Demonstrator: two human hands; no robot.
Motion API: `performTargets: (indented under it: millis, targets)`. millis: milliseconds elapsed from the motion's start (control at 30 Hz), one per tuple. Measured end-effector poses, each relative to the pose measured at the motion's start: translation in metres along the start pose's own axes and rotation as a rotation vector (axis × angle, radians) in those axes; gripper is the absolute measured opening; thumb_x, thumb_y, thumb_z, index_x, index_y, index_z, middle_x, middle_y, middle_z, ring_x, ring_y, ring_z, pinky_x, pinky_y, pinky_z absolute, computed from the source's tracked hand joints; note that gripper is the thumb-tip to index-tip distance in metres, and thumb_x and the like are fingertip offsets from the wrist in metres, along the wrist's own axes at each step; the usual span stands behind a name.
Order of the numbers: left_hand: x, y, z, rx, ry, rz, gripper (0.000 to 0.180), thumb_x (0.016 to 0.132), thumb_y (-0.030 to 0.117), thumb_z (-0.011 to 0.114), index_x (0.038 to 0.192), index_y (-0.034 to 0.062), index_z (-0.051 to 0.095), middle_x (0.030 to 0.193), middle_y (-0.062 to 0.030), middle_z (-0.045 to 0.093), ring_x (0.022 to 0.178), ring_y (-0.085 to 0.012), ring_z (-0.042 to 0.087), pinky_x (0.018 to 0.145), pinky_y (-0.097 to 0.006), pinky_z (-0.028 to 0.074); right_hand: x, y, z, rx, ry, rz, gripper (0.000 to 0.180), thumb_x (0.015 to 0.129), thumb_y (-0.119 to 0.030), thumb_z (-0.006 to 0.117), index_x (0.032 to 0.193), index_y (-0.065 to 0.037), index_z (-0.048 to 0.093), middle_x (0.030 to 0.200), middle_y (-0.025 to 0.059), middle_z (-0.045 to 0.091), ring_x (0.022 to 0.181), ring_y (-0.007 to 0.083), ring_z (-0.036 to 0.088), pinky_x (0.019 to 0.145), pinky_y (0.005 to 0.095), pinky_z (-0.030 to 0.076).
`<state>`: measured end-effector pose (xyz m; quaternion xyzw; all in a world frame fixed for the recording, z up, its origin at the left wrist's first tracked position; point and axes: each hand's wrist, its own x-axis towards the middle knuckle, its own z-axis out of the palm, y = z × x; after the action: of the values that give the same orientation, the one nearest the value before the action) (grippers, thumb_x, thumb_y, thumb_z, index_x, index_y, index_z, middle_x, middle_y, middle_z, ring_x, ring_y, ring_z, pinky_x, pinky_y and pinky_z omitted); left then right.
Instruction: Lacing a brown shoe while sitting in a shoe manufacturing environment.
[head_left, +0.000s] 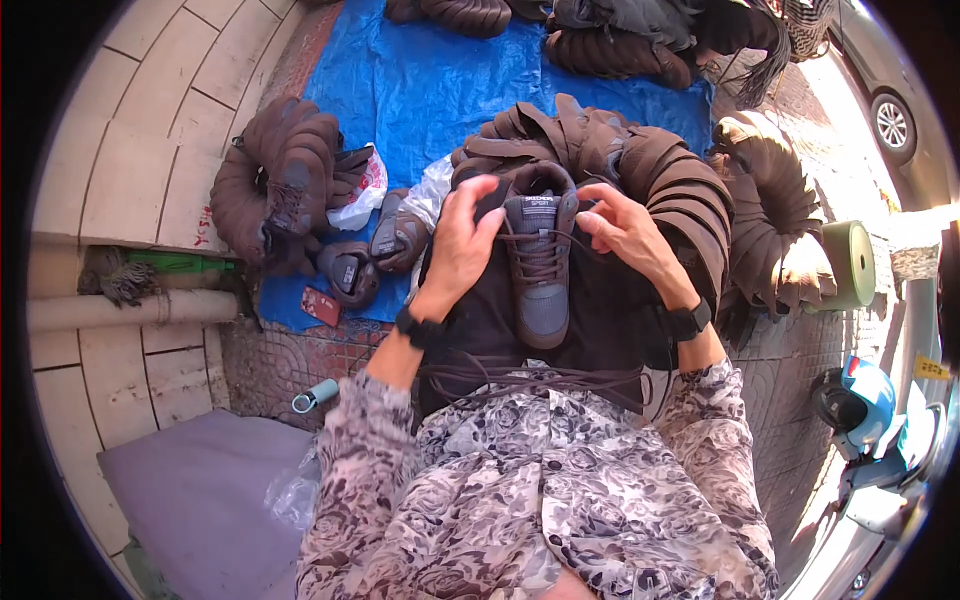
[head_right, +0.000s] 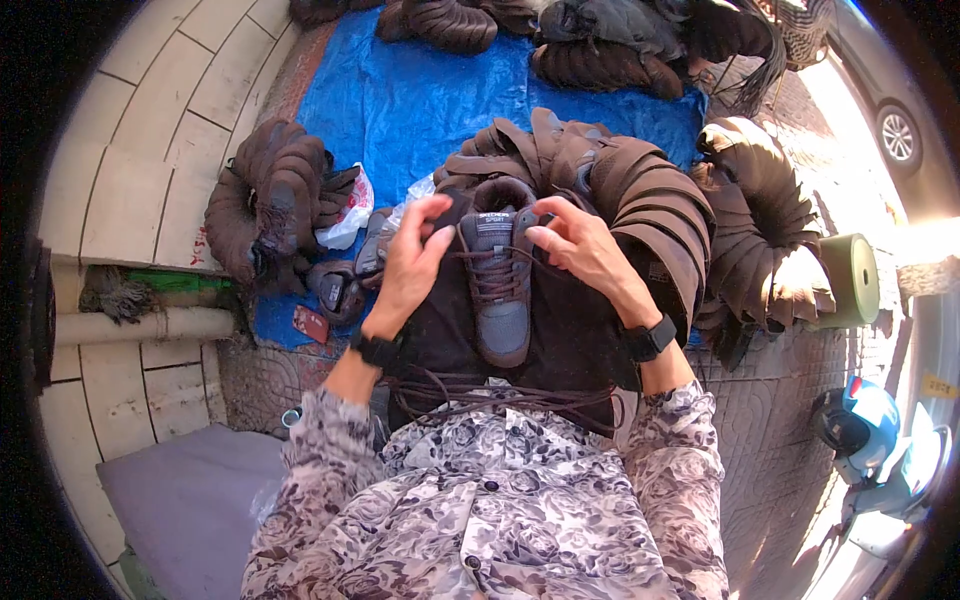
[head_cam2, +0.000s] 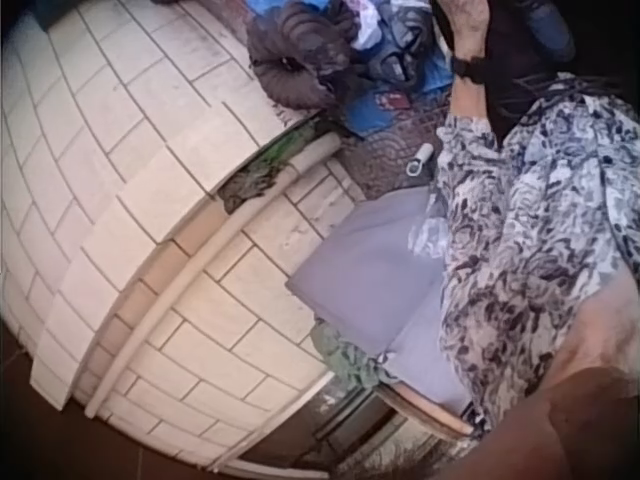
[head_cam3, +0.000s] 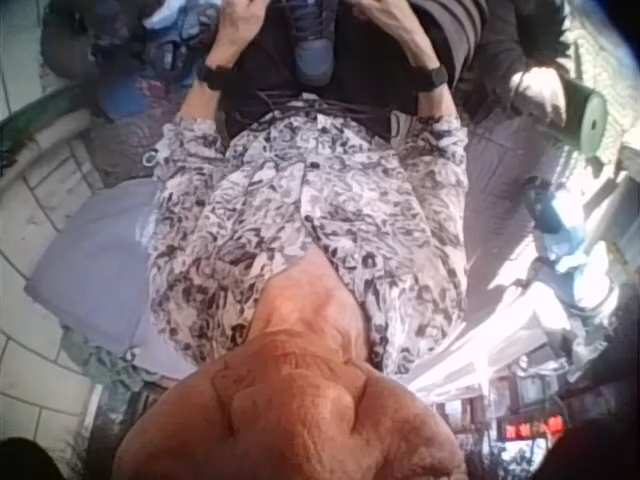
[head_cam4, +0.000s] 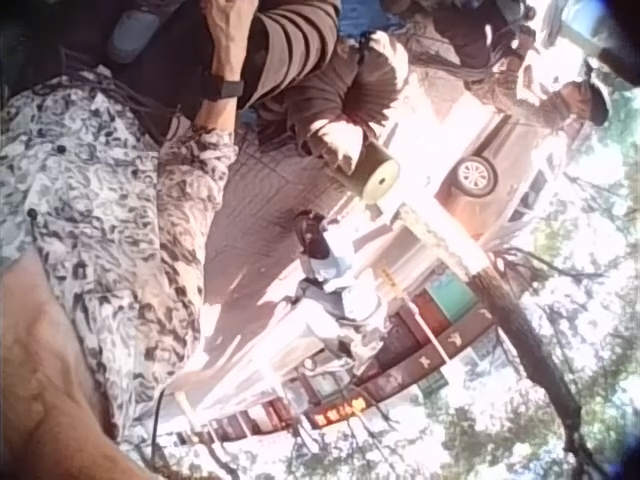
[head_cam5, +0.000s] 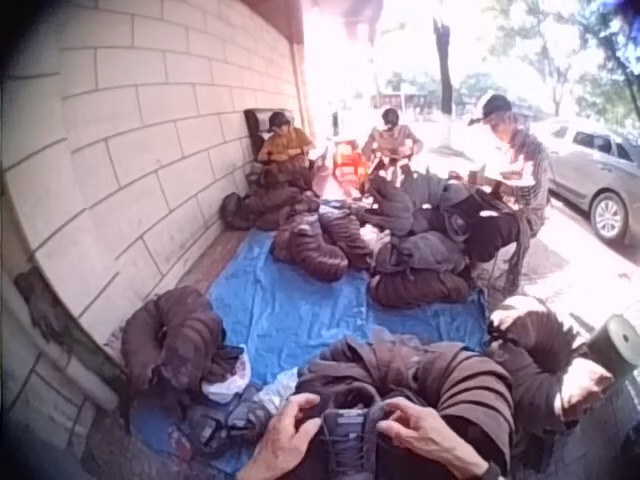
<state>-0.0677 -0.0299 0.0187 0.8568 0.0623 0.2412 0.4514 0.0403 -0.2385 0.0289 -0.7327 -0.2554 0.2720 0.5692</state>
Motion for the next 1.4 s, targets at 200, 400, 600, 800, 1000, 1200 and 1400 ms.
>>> performTargets:
  millis: [200, 400, 600, 800, 1000, 1200, 1400]
  targets:
    - [0.019, -0.016, 0.006, 0.145, -0.376, -0.096, 0.025, 0.081, 0.019, 0.060, 0.101, 0.0042, 0.059, 0.092, -0.0115, 0.060, 0.094, -0.0244, 0.053, 0.083, -0.033, 0.042, 0.016, -0.010, 0.017, -0.558, -0.119, -0.229, 0.032, 0.078, -0.034, 0.066, 0.093, -0.008, 0.056, 0.068, 0.0145, 0.062, 0.067, 0.0316, 0.062, 0.058, 0.0398, 0.045]
    - [0.006, -0.025, 0.001, 0.072, -0.274, -0.130, 0.023, 0.078, 0.021, 0.064, 0.095, 0.0051, 0.062, 0.086, -0.0120, 0.058, 0.087, -0.0267, 0.053, 0.078, -0.034, 0.043, 0.007, 0.009, 0.005, -0.564, -0.108, -0.221, 0.028, 0.077, -0.033, 0.067, 0.089, -0.009, 0.058, 0.066, 0.0093, 0.062, 0.065, 0.0291, 0.062, 0.058, 0.0378, 0.045]
    - [-0.007, -0.024, -0.004, 0.012, -0.258, -0.219, 0.024, 0.076, 0.019, 0.066, 0.095, 0.0050, 0.063, 0.083, -0.0114, 0.057, 0.081, -0.0252, 0.054, 0.073, -0.033, 0.044, 0.008, 0.025, 0.000, -0.324, -0.112, -0.085, 0.019, 0.082, -0.024, 0.063, 0.079, -0.005, 0.063, 0.057, 0.0049, 0.057, 0.055, 0.0134, 0.055, 0.052, 0.0296, 0.041]
    - [-0.003, -0.014, 0.004, 0.090, -0.113, 0.077, 0.033, 0.079, 0.018, 0.067, 0.106, 0.0030, 0.057, 0.087, -0.0082, 0.055, 0.070, -0.0167, 0.054, 0.063, -0.029, 0.046, 0.025, 0.019, 0.000, -0.132, -0.187, -0.091, 0.020, 0.084, -0.022, 0.061, 0.082, -0.003, 0.063, 0.055, 0.0031, 0.055, 0.053, 0.0090, 0.052, 0.051, 0.0250, 0.041]
    - [0.001, -0.007, -0.016, 0.159, -0.465, -0.547, 0.048, 0.088, 0.045, 0.052, 0.078, -0.0010, 0.060, 0.058, -0.0058, 0.057, 0.053, -0.0138, 0.057, 0.048, -0.026, 0.045, 0.022, -0.011, 0.005, -0.401, -0.232, 0.002, 0.019, 0.086, -0.018, 0.055, 0.090, -0.001, 0.064, 0.058, 0.0055, 0.060, 0.050, 0.0121, 0.058, 0.049, 0.0264, 0.046]
    - [-0.001, 0.000, -0.018, -0.291, -0.690, -0.849, 0.045, 0.089, 0.045, 0.050, 0.071, 0.0051, 0.061, 0.056, 0.0012, 0.055, 0.044, -0.0077, 0.049, 0.039, -0.020, 0.038, 0.029, -0.017, 0.009, -0.426, -0.367, 0.118, 0.020, 0.086, -0.018, 0.055, 0.091, 0.000, 0.063, 0.054, 0.0044, 0.058, 0.042, 0.0097, 0.051, 0.040, 0.0241, 0.039]
    - [-0.023, 0.003, -0.006, -0.025, -0.351, -0.358, 0.023, 0.079, 0.025, 0.066, 0.073, 0.0034, 0.063, 0.053, -0.0011, 0.051, 0.043, -0.0126, 0.050, 0.040, -0.029, 0.038, 0.025, -0.001, 0.012, -0.190, -0.366, 0.135, 0.015, 0.085, -0.016, 0.058, 0.081, -0.003, 0.061, 0.052, 0.0018, 0.055, 0.041, 0.0070, 0.046, 0.040, 0.0222, 0.035]
